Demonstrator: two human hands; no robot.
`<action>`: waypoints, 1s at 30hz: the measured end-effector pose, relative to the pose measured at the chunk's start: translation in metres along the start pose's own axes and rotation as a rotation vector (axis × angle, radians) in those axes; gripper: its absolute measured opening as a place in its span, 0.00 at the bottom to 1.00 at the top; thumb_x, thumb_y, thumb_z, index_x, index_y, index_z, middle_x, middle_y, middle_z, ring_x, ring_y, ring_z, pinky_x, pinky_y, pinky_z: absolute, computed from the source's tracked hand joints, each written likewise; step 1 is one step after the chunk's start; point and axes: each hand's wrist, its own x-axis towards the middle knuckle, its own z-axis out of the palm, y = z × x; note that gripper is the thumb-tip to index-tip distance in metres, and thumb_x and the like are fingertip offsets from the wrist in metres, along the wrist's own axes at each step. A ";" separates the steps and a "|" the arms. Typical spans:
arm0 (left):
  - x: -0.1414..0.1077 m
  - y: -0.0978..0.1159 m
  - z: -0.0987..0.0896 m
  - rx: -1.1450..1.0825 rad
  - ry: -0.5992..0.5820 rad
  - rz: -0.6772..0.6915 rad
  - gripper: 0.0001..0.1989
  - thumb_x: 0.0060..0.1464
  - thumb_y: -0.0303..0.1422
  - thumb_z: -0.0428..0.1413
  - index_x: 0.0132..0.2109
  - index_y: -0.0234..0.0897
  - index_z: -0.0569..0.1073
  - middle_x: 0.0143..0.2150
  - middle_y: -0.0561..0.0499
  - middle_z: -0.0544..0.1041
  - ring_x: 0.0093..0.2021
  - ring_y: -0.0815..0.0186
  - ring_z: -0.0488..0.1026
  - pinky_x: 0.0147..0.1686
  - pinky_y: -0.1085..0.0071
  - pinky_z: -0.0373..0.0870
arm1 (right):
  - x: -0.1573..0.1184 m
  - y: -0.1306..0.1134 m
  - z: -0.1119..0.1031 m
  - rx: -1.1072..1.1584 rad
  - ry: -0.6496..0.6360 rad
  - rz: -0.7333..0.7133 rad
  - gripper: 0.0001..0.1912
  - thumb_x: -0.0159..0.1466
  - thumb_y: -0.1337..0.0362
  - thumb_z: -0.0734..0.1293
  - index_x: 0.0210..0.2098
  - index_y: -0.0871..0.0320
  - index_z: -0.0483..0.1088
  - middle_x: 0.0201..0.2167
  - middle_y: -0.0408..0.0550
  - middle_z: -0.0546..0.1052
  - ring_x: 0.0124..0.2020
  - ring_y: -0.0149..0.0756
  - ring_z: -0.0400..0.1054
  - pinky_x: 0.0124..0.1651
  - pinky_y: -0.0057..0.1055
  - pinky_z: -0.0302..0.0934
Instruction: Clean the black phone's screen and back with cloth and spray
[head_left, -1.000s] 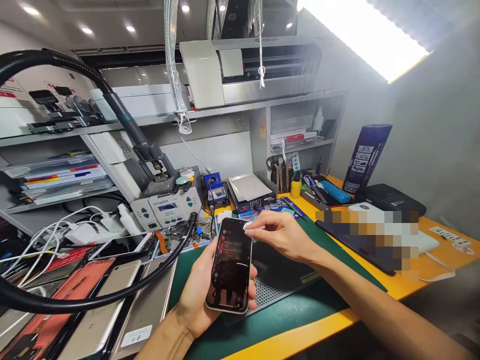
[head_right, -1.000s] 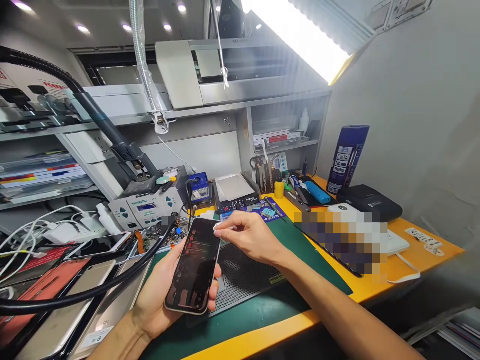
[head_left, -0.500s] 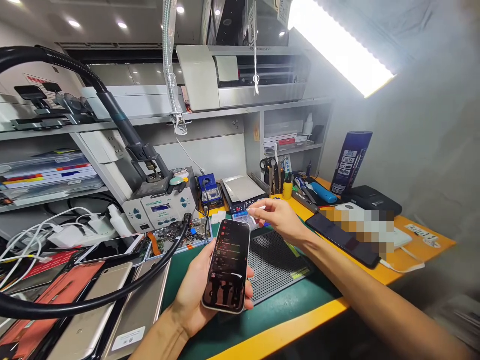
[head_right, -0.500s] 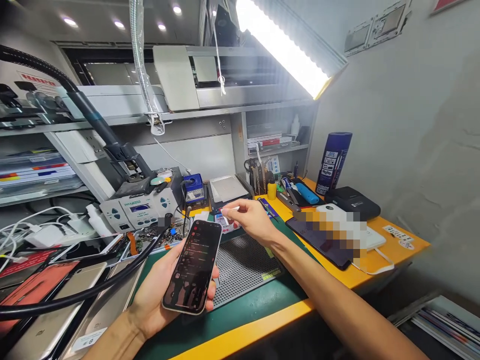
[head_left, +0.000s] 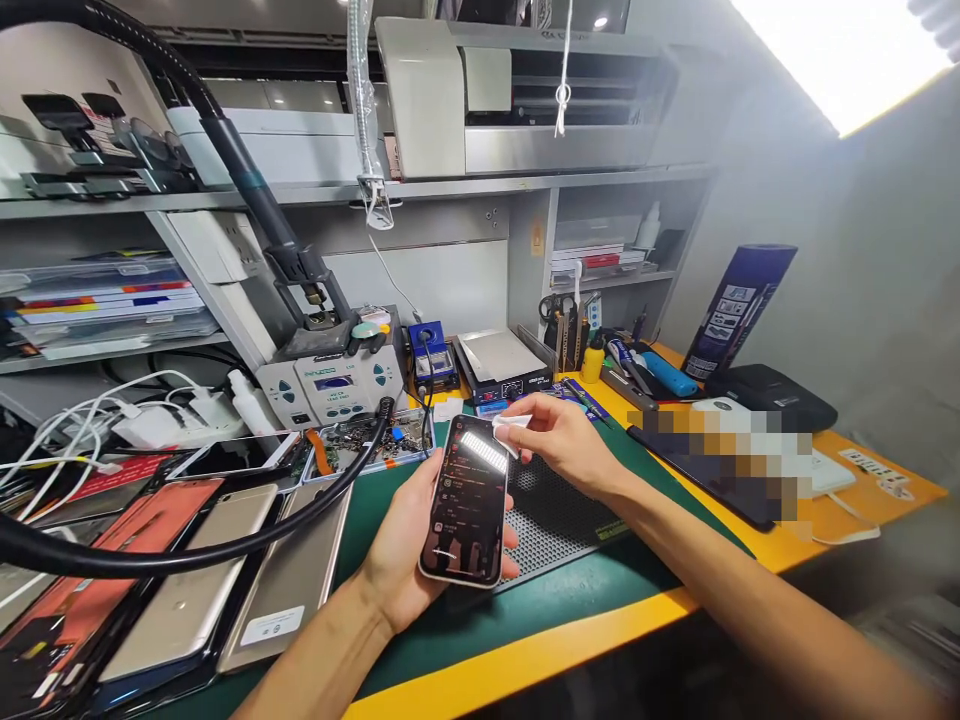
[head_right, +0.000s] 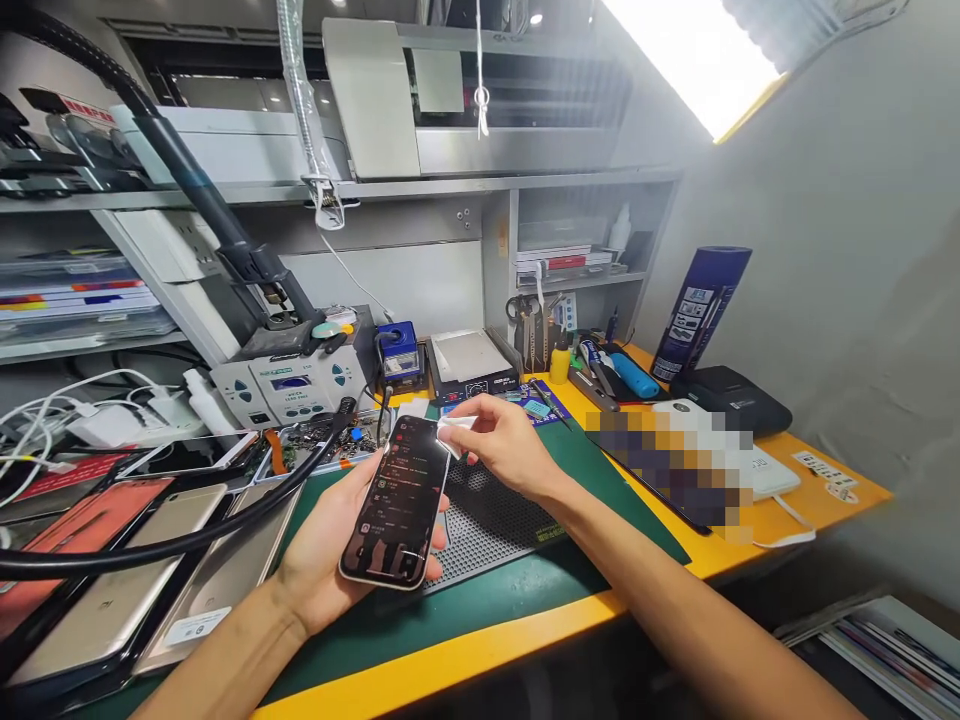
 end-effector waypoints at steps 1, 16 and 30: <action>0.000 0.000 -0.001 -0.006 0.001 -0.001 0.29 0.65 0.50 0.40 0.49 0.30 0.73 0.39 0.40 0.80 0.30 0.50 0.81 0.28 0.59 0.76 | -0.003 0.000 0.002 -0.026 0.024 -0.010 0.15 0.57 0.53 0.75 0.34 0.59 0.75 0.26 0.43 0.76 0.24 0.30 0.65 0.29 0.29 0.60; 0.001 -0.001 -0.004 -0.016 -0.005 0.000 0.30 0.65 0.51 0.40 0.47 0.29 0.74 0.34 0.39 0.80 0.29 0.52 0.81 0.28 0.59 0.76 | -0.018 0.005 0.011 -0.147 -0.037 -0.046 0.12 0.59 0.54 0.74 0.30 0.56 0.79 0.29 0.46 0.79 0.32 0.37 0.71 0.35 0.33 0.62; -0.003 -0.004 0.002 -0.016 -0.048 -0.009 0.31 0.65 0.52 0.41 0.46 0.28 0.75 0.38 0.39 0.80 0.31 0.55 0.80 0.28 0.59 0.78 | 0.029 -0.014 0.027 -0.200 0.037 -0.187 0.13 0.59 0.54 0.73 0.30 0.58 0.77 0.32 0.47 0.79 0.33 0.36 0.72 0.37 0.32 0.63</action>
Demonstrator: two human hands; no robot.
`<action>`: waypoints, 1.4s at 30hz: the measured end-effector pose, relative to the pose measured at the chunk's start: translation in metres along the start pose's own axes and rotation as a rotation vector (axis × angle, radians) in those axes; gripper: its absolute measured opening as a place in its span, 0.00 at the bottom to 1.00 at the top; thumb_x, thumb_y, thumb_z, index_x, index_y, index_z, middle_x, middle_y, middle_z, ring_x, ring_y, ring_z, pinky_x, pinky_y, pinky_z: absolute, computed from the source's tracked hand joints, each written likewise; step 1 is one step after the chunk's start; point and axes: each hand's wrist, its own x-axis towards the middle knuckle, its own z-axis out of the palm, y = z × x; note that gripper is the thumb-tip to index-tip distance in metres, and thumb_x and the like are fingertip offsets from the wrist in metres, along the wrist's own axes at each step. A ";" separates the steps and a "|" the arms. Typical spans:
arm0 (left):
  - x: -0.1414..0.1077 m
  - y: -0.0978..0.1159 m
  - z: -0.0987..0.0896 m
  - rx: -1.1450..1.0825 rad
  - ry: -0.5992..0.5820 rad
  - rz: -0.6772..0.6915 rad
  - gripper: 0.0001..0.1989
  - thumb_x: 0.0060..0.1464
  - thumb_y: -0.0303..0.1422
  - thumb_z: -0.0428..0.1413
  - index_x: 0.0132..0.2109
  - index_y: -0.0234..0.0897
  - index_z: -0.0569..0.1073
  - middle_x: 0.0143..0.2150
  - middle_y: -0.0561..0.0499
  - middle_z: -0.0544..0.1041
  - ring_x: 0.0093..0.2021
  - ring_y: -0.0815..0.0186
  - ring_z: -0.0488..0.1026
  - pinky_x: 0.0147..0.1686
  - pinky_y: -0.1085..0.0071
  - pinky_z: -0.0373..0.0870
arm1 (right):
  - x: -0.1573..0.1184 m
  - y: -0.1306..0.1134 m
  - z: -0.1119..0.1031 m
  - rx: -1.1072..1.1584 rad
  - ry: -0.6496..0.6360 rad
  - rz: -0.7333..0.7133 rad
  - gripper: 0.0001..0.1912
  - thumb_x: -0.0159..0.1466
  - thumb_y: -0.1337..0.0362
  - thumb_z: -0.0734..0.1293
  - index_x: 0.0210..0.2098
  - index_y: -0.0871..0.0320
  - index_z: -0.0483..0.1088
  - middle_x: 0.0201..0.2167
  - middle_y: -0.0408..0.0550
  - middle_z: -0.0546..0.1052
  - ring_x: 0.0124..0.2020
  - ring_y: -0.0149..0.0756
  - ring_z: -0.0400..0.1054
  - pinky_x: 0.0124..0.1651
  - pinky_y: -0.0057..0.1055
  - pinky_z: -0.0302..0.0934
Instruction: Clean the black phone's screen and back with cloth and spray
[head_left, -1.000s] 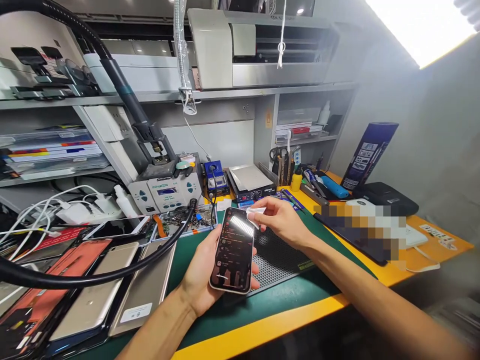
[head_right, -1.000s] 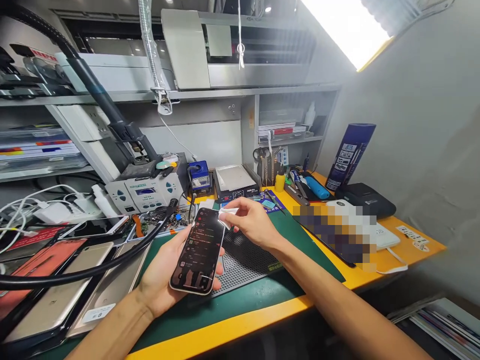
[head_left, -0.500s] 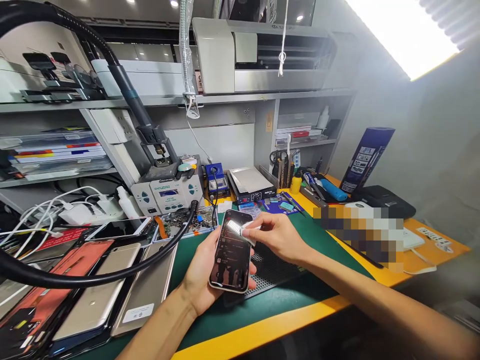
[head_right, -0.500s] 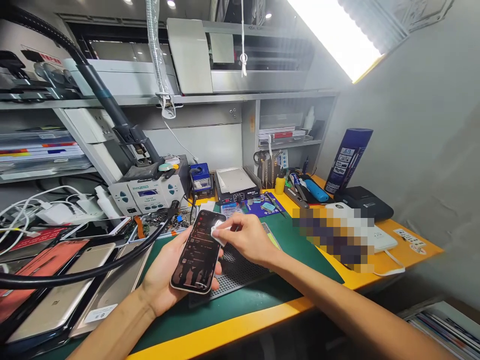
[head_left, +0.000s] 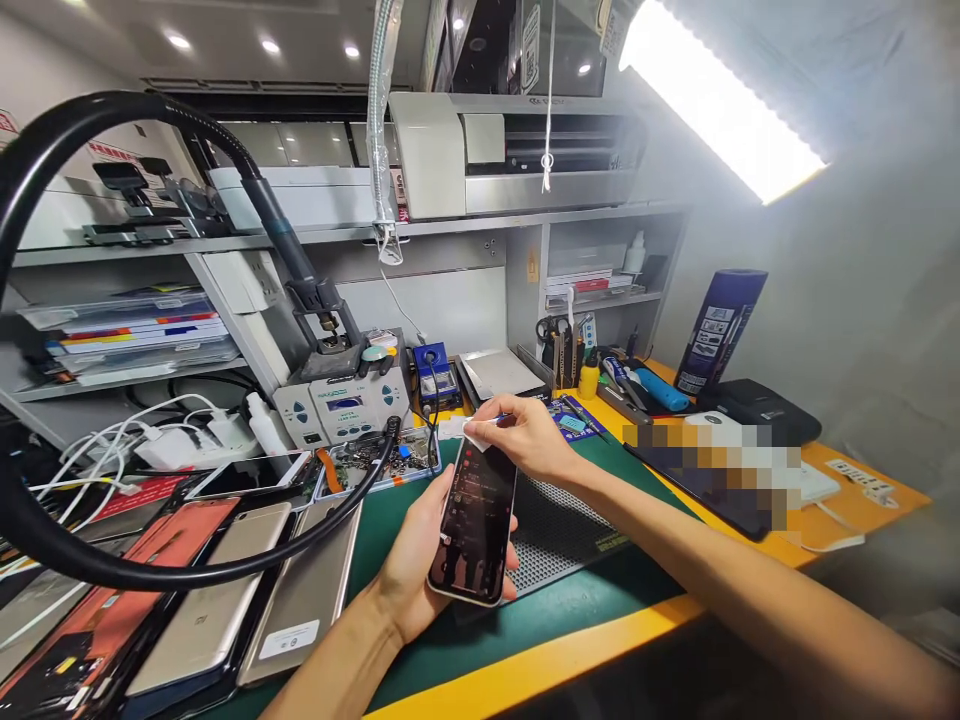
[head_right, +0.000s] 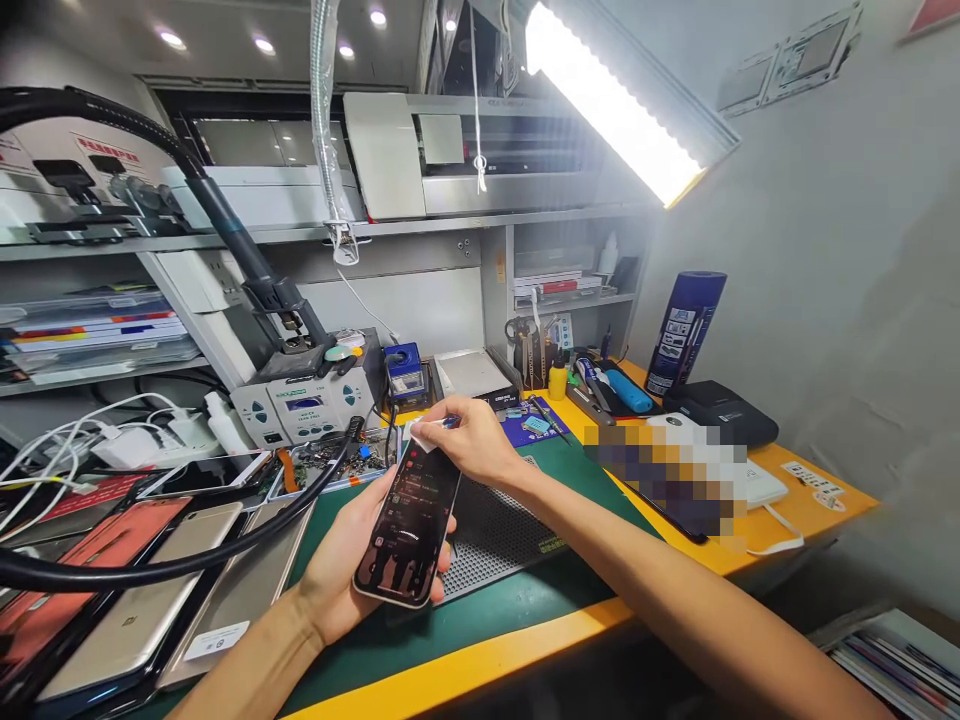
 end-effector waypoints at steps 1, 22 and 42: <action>0.000 0.000 -0.001 0.003 0.001 0.006 0.31 0.65 0.53 0.42 0.46 0.28 0.75 0.38 0.40 0.80 0.30 0.54 0.80 0.28 0.58 0.78 | 0.000 0.001 0.001 0.019 0.002 0.025 0.14 0.59 0.53 0.73 0.30 0.59 0.76 0.31 0.47 0.79 0.32 0.36 0.71 0.35 0.31 0.63; 0.001 -0.003 -0.003 0.018 -0.002 0.031 0.30 0.64 0.52 0.43 0.47 0.29 0.75 0.39 0.41 0.79 0.31 0.55 0.78 0.29 0.58 0.78 | 0.003 0.000 -0.007 0.058 -0.075 0.147 0.17 0.55 0.52 0.75 0.29 0.61 0.76 0.27 0.46 0.77 0.28 0.33 0.68 0.31 0.29 0.60; 0.003 0.002 -0.009 0.000 -0.003 0.099 0.28 0.65 0.49 0.43 0.47 0.28 0.76 0.40 0.40 0.79 0.31 0.52 0.80 0.31 0.55 0.78 | -0.024 0.001 -0.037 0.163 -0.114 0.173 0.20 0.58 0.50 0.74 0.38 0.63 0.79 0.18 0.40 0.70 0.19 0.28 0.63 0.23 0.27 0.60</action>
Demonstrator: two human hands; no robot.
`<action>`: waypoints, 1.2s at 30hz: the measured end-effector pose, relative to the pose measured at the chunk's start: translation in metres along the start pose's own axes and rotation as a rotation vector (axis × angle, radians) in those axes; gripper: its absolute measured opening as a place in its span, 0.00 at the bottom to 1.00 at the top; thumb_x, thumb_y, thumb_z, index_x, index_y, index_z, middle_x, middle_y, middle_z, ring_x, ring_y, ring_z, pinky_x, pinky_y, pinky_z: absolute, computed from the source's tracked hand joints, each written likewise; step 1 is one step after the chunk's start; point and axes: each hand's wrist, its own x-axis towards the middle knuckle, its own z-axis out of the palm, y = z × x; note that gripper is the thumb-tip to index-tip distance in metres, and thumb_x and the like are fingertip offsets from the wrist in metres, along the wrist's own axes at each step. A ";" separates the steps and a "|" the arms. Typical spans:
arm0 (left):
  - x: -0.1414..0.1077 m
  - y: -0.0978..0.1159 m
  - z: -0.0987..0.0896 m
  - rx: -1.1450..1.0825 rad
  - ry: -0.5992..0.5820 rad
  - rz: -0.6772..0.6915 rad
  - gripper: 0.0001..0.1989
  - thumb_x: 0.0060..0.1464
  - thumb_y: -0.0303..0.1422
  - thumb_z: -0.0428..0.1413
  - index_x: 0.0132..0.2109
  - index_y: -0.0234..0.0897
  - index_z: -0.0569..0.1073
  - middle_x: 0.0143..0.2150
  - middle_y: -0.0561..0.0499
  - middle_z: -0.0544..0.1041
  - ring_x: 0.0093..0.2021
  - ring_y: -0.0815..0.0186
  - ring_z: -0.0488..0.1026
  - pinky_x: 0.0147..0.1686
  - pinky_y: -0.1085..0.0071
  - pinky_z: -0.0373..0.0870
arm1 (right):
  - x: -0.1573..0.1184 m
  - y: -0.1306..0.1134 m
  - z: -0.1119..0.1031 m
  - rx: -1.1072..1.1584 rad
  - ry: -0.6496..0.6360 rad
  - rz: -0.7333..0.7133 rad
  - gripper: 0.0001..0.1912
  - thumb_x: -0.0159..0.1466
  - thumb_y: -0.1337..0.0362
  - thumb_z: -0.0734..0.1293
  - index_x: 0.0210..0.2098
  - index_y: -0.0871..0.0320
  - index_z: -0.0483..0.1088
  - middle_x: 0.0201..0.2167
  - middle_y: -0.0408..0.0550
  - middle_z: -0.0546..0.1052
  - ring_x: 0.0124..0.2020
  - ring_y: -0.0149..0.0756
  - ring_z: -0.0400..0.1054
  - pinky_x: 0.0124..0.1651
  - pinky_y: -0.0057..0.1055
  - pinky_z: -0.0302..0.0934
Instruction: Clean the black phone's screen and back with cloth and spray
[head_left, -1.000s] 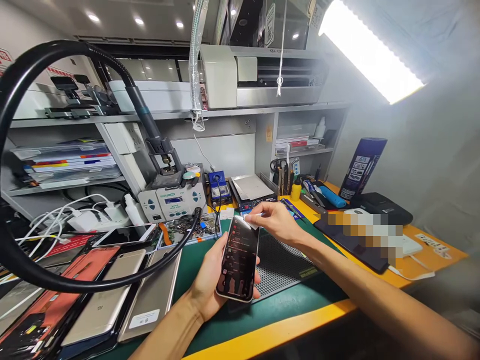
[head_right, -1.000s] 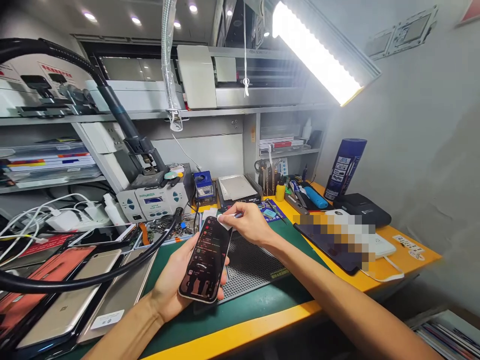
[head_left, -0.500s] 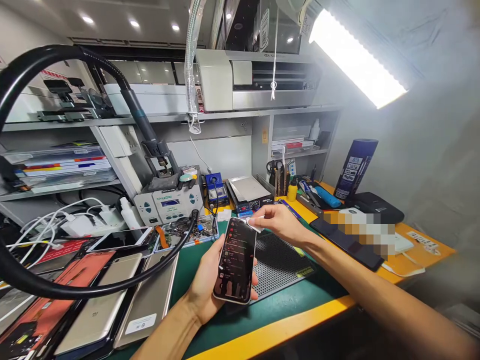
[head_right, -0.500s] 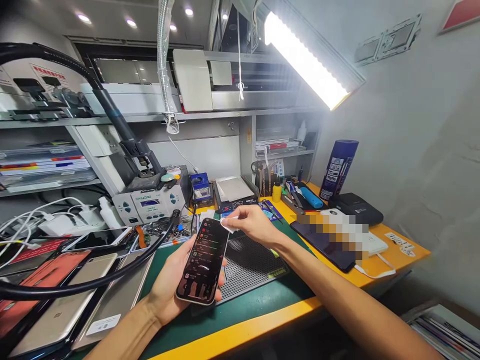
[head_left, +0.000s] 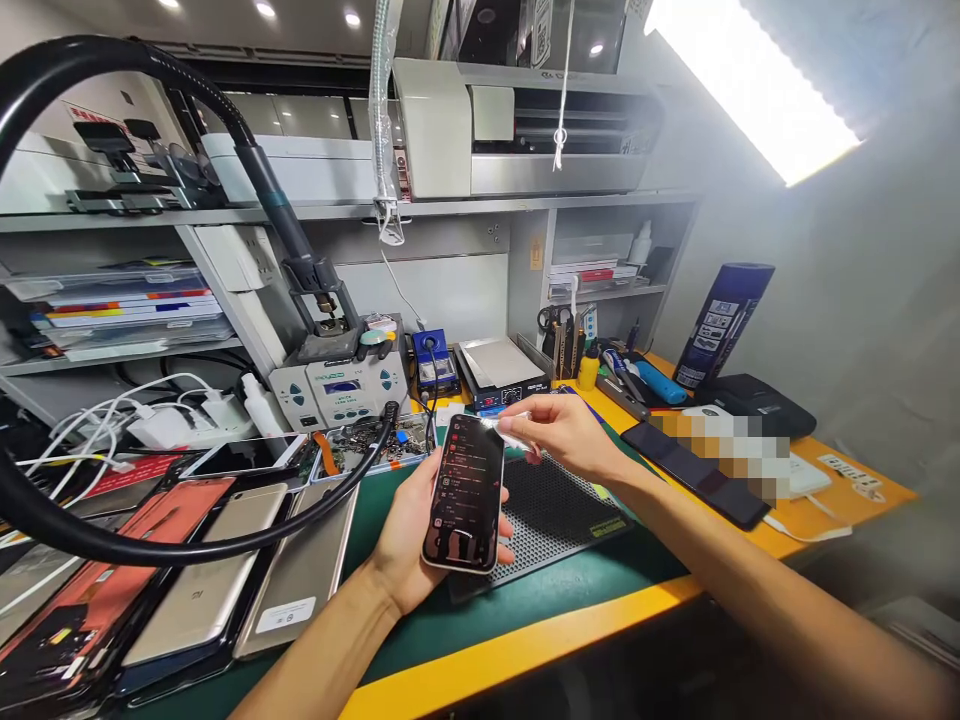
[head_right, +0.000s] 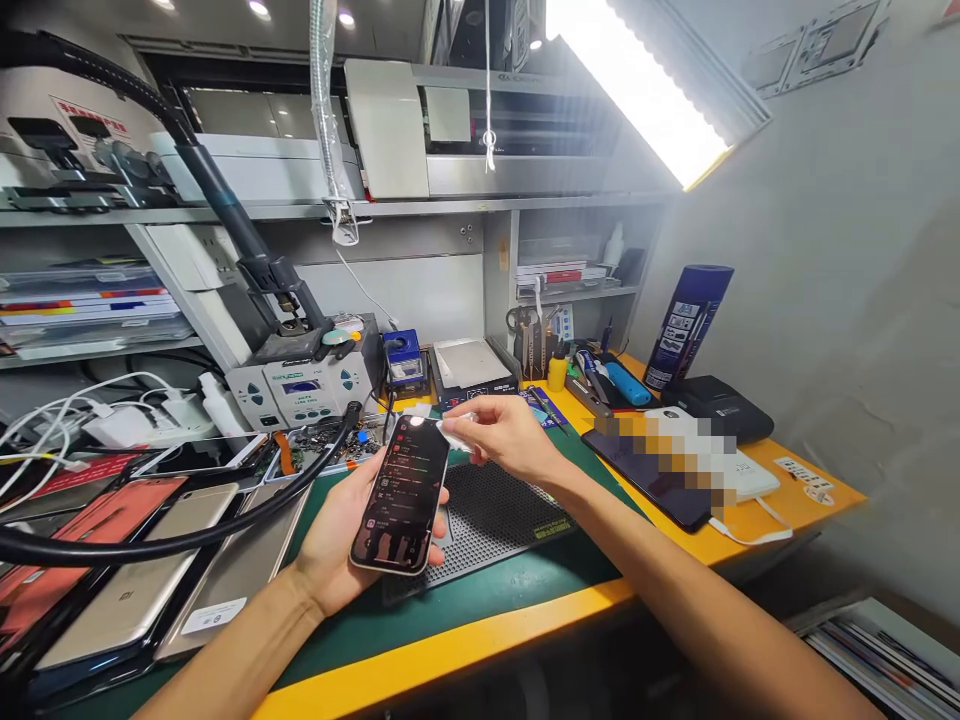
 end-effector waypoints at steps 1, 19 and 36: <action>0.000 0.000 0.000 -0.001 0.003 0.001 0.28 0.65 0.49 0.43 0.47 0.29 0.76 0.40 0.40 0.79 0.31 0.52 0.80 0.31 0.55 0.78 | 0.002 0.001 0.003 -0.026 0.037 -0.026 0.20 0.58 0.51 0.74 0.39 0.63 0.79 0.19 0.41 0.71 0.19 0.28 0.62 0.23 0.27 0.59; 0.000 0.003 0.002 -0.108 0.062 -0.003 0.22 0.66 0.43 0.43 0.44 0.32 0.76 0.32 0.43 0.80 0.29 0.55 0.80 0.29 0.54 0.80 | -0.049 0.011 0.021 -0.653 -0.090 -0.640 0.14 0.71 0.71 0.61 0.53 0.58 0.72 0.35 0.50 0.74 0.34 0.33 0.66 0.34 0.29 0.62; -0.001 0.004 0.010 -0.090 0.136 0.045 0.22 0.65 0.41 0.43 0.42 0.27 0.75 0.35 0.36 0.81 0.30 0.55 0.80 0.30 0.61 0.77 | -0.133 -0.002 0.065 -0.638 -0.191 -0.643 0.21 0.66 0.76 0.63 0.57 0.57 0.66 0.35 0.50 0.74 0.31 0.35 0.66 0.30 0.30 0.65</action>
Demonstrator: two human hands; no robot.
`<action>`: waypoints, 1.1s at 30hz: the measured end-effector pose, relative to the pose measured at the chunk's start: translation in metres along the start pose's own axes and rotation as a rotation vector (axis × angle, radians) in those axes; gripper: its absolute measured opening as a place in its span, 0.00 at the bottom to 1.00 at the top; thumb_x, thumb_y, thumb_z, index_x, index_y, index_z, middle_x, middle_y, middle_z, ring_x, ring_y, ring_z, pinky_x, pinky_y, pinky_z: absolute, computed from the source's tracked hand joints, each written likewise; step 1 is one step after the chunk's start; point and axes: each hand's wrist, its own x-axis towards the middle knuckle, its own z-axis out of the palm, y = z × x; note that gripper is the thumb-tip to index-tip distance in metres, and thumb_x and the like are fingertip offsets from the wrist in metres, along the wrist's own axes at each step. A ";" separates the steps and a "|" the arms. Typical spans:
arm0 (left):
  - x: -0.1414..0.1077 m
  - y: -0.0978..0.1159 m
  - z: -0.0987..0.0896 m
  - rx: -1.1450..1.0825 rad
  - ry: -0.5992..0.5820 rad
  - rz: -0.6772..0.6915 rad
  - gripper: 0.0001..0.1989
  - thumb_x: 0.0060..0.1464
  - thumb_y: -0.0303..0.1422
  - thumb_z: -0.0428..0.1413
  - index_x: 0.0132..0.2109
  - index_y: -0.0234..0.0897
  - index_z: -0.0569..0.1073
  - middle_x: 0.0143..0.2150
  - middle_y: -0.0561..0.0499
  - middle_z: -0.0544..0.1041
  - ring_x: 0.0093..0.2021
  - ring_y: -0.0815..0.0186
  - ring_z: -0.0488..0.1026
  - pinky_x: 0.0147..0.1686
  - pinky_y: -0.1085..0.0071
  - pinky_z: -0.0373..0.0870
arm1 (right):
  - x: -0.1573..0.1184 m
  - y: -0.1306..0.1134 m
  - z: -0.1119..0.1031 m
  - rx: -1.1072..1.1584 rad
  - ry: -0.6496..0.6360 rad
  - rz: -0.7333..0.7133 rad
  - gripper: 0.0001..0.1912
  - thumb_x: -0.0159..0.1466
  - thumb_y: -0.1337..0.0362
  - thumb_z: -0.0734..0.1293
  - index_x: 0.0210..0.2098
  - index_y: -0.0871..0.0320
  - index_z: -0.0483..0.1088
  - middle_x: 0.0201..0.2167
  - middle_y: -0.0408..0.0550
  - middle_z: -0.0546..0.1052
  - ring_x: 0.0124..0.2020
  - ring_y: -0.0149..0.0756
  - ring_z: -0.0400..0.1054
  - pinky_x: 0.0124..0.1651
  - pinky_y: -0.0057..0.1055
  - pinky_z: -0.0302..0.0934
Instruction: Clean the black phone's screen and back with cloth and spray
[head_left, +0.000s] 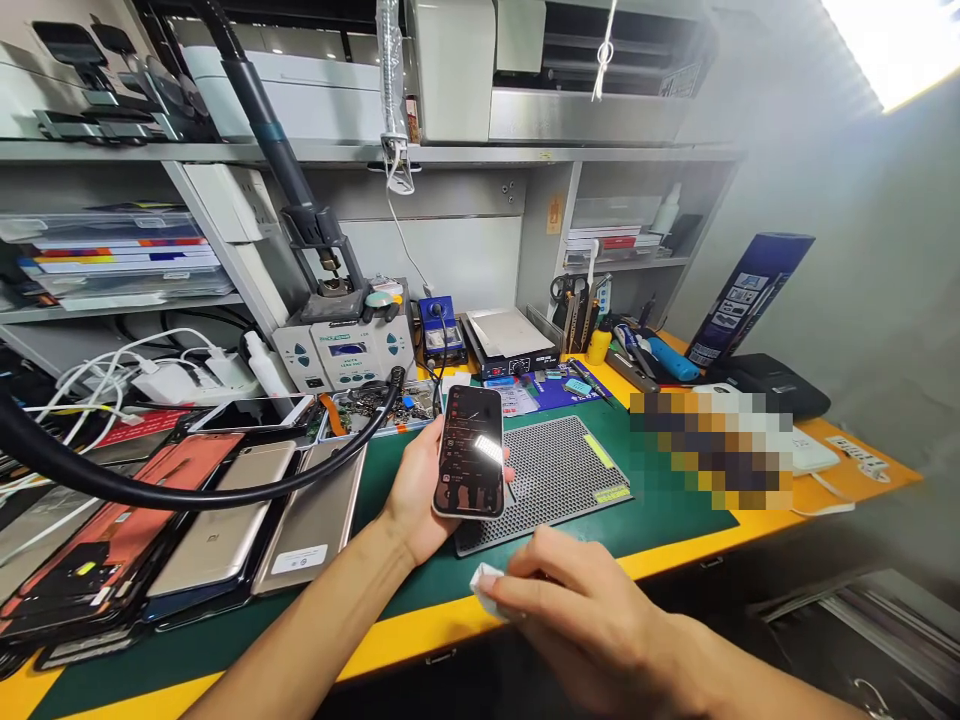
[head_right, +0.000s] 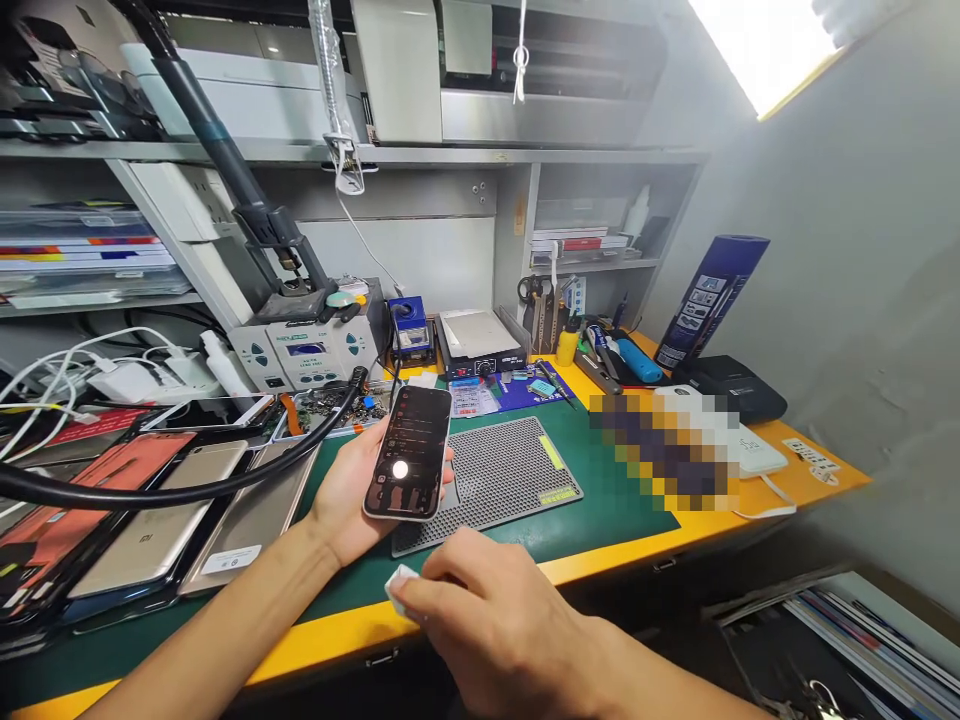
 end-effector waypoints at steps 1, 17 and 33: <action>0.000 0.000 0.000 0.001 -0.002 0.008 0.22 0.65 0.41 0.43 0.42 0.28 0.75 0.35 0.36 0.81 0.30 0.55 0.80 0.29 0.61 0.77 | 0.001 0.003 0.000 0.009 0.053 0.043 0.21 0.67 0.76 0.62 0.57 0.56 0.66 0.35 0.50 0.74 0.31 0.35 0.66 0.31 0.30 0.65; 0.002 -0.001 -0.002 -0.056 -0.002 0.049 0.21 0.65 0.38 0.42 0.40 0.29 0.75 0.32 0.39 0.79 0.29 0.58 0.79 0.29 0.65 0.76 | 0.006 0.019 0.021 -0.425 0.145 0.081 0.22 0.67 0.80 0.57 0.59 0.64 0.64 0.38 0.57 0.75 0.35 0.39 0.68 0.35 0.34 0.70; -0.001 -0.002 0.001 -0.040 0.033 0.094 0.22 0.66 0.42 0.43 0.44 0.30 0.75 0.34 0.39 0.81 0.29 0.56 0.80 0.28 0.62 0.77 | 0.000 0.013 0.003 0.144 0.310 0.424 0.15 0.68 0.70 0.65 0.53 0.54 0.73 0.35 0.48 0.74 0.31 0.34 0.68 0.32 0.30 0.66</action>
